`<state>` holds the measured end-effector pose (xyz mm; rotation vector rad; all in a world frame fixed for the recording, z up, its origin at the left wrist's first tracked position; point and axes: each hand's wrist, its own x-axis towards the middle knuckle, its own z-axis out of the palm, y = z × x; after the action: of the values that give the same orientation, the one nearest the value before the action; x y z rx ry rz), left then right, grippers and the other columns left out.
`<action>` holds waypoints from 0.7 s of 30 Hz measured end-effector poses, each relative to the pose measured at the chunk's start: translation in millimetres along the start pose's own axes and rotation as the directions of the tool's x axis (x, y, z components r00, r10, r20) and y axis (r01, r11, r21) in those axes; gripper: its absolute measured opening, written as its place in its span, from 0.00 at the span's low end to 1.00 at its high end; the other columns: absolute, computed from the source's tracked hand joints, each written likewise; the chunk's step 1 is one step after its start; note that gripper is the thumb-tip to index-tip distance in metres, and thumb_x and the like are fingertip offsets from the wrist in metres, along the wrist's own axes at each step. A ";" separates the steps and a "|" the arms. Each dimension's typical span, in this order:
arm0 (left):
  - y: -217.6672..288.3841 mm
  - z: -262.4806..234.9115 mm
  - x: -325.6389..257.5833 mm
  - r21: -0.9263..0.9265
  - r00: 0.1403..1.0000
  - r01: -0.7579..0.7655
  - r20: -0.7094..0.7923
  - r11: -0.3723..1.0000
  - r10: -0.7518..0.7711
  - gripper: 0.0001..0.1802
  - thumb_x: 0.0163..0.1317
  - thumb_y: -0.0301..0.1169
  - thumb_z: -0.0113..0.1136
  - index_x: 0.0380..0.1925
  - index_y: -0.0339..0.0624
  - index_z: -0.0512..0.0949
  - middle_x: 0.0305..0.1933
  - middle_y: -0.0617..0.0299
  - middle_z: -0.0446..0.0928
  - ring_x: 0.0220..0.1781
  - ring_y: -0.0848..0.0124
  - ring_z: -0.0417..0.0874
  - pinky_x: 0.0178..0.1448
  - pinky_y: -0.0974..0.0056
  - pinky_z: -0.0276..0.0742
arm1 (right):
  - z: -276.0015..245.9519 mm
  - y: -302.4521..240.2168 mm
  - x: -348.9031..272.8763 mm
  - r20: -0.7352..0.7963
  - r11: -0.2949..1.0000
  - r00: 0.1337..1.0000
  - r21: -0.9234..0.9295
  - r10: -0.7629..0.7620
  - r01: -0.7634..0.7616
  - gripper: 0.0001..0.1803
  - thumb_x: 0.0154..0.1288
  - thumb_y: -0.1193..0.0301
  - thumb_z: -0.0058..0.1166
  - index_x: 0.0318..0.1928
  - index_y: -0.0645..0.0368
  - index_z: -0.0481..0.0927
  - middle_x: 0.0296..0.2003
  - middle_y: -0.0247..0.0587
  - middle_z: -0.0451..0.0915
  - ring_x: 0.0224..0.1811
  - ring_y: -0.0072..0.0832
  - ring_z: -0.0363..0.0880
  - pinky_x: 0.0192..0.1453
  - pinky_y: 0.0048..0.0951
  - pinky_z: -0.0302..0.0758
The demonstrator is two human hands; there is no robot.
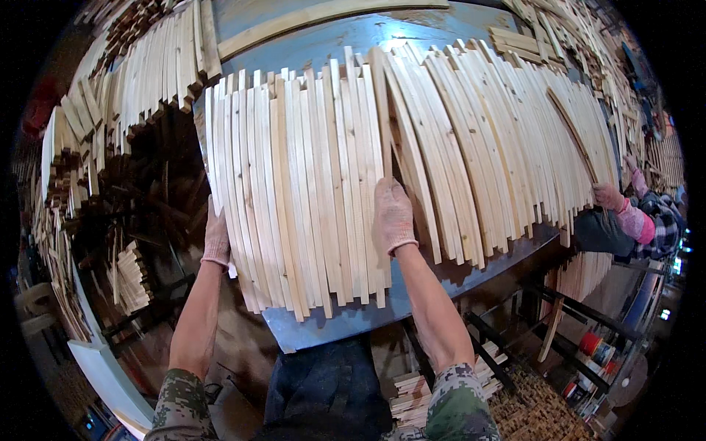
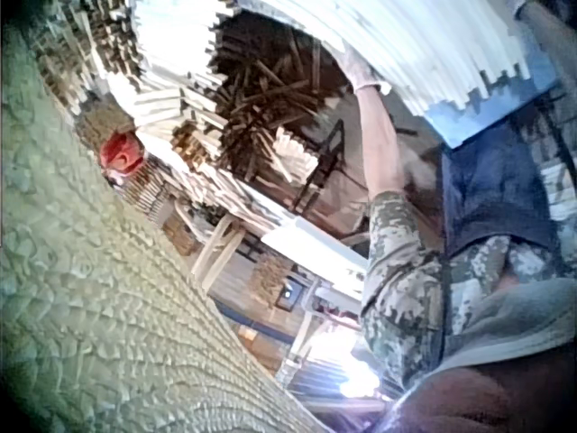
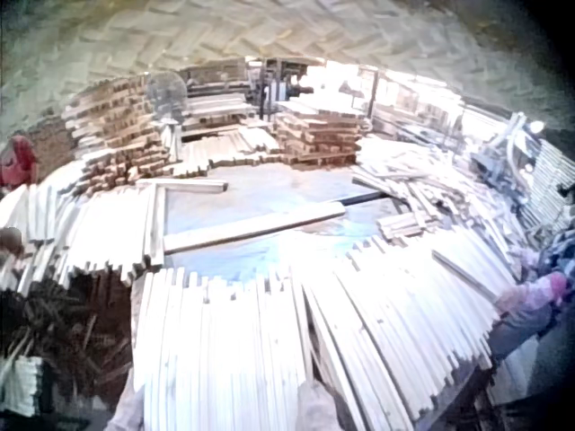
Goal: The person picks up bundles of wooden slats from a table and places them onto a conveyor belt. They move wood slats between work surfaces and organize them into stacks by hand.
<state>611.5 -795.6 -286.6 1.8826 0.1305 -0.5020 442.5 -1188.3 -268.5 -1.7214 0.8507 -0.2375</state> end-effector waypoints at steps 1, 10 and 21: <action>12.8 8.0 -7.1 -0.046 0.999 -0.017 0.040 0.999 0.019 0.42 0.77 0.50 0.55 0.80 0.37 0.56 0.73 0.42 0.72 0.70 0.55 0.78 0.73 0.57 0.73 | -5.5 7.0 -1.4 -0.005 0.995 0.996 -0.053 -0.085 0.085 0.29 0.82 0.52 0.47 0.56 0.70 0.79 0.39 0.50 0.82 0.43 0.41 0.78 0.54 0.37 0.75; -30.7 -17.7 -104.4 -0.016 0.994 0.102 0.027 0.995 -0.102 0.37 0.77 0.48 0.56 0.77 0.35 0.63 0.72 0.45 0.74 0.73 0.57 0.76 0.76 0.57 0.70 | -14.9 44.5 -89.9 -0.021 0.950 0.964 0.175 0.265 -0.257 0.25 0.83 0.56 0.43 0.48 0.71 0.80 0.40 0.47 0.83 0.42 0.37 0.79 0.51 0.38 0.76; -56.1 -27.9 -147.0 0.034 0.995 0.101 -0.001 0.994 -0.102 0.38 0.76 0.42 0.59 0.78 0.37 0.60 0.71 0.45 0.76 0.72 0.56 0.77 0.75 0.58 0.70 | -30.5 15.7 -120.2 -0.005 0.907 0.926 0.203 0.377 -0.368 0.24 0.83 0.57 0.46 0.58 0.66 0.83 0.50 0.45 0.87 0.50 0.31 0.85 0.58 0.33 0.79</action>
<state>468.2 -727.4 -268.5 1.9157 0.2192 -0.5775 332.7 -1135.3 -240.9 -1.3401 1.1318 -0.0976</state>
